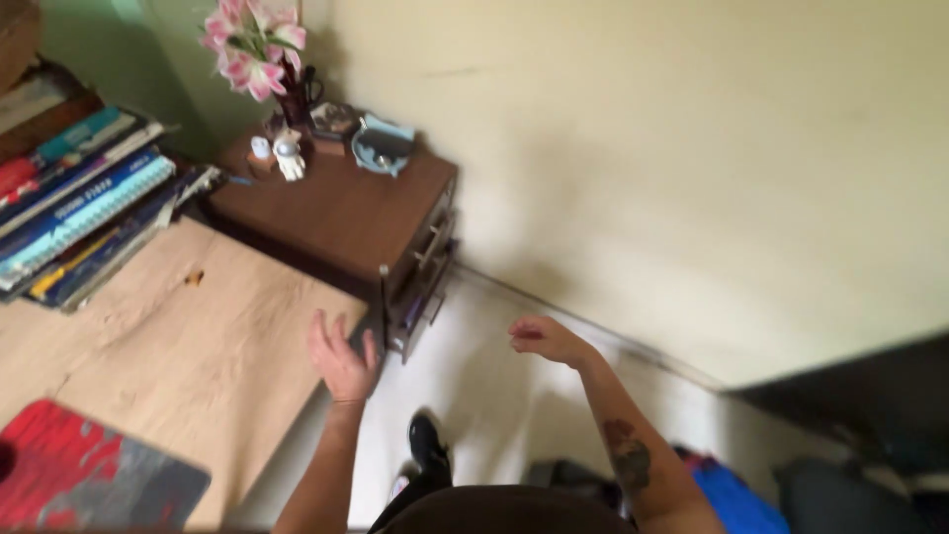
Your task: Coiling a cable, sweeping the floor around a desk, and moving a small wooden side table.
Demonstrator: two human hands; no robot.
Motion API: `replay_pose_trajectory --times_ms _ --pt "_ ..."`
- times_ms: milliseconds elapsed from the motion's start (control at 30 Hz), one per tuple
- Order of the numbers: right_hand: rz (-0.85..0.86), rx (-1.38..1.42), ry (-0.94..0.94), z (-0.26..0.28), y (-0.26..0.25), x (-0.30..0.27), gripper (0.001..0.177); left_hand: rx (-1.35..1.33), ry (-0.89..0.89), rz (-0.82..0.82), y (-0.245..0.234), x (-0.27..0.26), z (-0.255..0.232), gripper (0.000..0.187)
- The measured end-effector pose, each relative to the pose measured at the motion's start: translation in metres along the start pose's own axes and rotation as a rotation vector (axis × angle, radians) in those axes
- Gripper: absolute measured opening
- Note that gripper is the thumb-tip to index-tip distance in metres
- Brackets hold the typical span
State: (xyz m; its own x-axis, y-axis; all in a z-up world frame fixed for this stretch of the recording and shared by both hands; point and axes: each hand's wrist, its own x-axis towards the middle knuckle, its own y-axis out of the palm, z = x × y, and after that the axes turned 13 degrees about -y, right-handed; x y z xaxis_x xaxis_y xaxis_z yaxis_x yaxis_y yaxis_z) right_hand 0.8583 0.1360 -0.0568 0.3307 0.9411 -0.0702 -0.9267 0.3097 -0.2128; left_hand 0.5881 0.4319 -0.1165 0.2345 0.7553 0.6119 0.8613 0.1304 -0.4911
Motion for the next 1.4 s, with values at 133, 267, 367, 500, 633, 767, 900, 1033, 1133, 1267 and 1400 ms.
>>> replay_pose_trajectory --times_ms 133,267,367,500,633,767,900,1033,1133,1267,1400 --pt "-0.008 -0.063 0.014 -0.039 -0.067 0.161 0.021 -0.058 -0.174 0.213 0.101 0.065 -0.008 0.065" --pt "-0.022 -0.006 0.010 -0.110 -0.104 0.312 0.027 -0.002 -0.311 0.220 0.197 0.091 0.024 0.072" --pt "-0.076 -0.072 -0.064 -0.136 -0.116 0.388 0.040 0.037 -0.757 0.401 0.243 0.095 0.051 0.092" --pt "-0.187 -0.411 -0.163 -0.177 -0.140 0.468 0.075 -0.018 -1.168 0.334 0.288 0.084 0.093 0.124" --pt "-0.295 -0.695 -0.182 -0.215 -0.172 0.529 0.100 -0.003 -1.266 0.450 0.308 0.073 0.100 0.119" --pt "-0.244 -0.732 -0.176 -0.214 -0.178 0.569 0.104 0.009 -1.396 0.381 0.318 0.074 0.086 0.120" --pt "-0.223 -0.783 0.034 -0.145 -0.170 0.576 0.097 -0.098 -1.419 0.213 0.323 0.077 0.082 0.106" --pt "-0.069 -0.621 0.061 -0.165 -0.192 0.597 0.093 -0.134 -1.456 0.139 0.329 0.075 0.085 0.089" --pt "0.025 -0.356 -0.013 -0.194 -0.204 0.607 0.084 -0.007 -1.441 0.147 0.318 0.087 0.065 0.096" --pt "-0.184 -0.625 -0.184 -0.132 -0.172 0.591 0.076 0.144 -1.439 0.081 0.292 0.133 0.033 0.103" --pt "-0.319 -0.674 -0.844 -0.032 -0.100 0.574 0.051 0.128 -0.817 -0.366 0.233 0.192 0.064 0.061"
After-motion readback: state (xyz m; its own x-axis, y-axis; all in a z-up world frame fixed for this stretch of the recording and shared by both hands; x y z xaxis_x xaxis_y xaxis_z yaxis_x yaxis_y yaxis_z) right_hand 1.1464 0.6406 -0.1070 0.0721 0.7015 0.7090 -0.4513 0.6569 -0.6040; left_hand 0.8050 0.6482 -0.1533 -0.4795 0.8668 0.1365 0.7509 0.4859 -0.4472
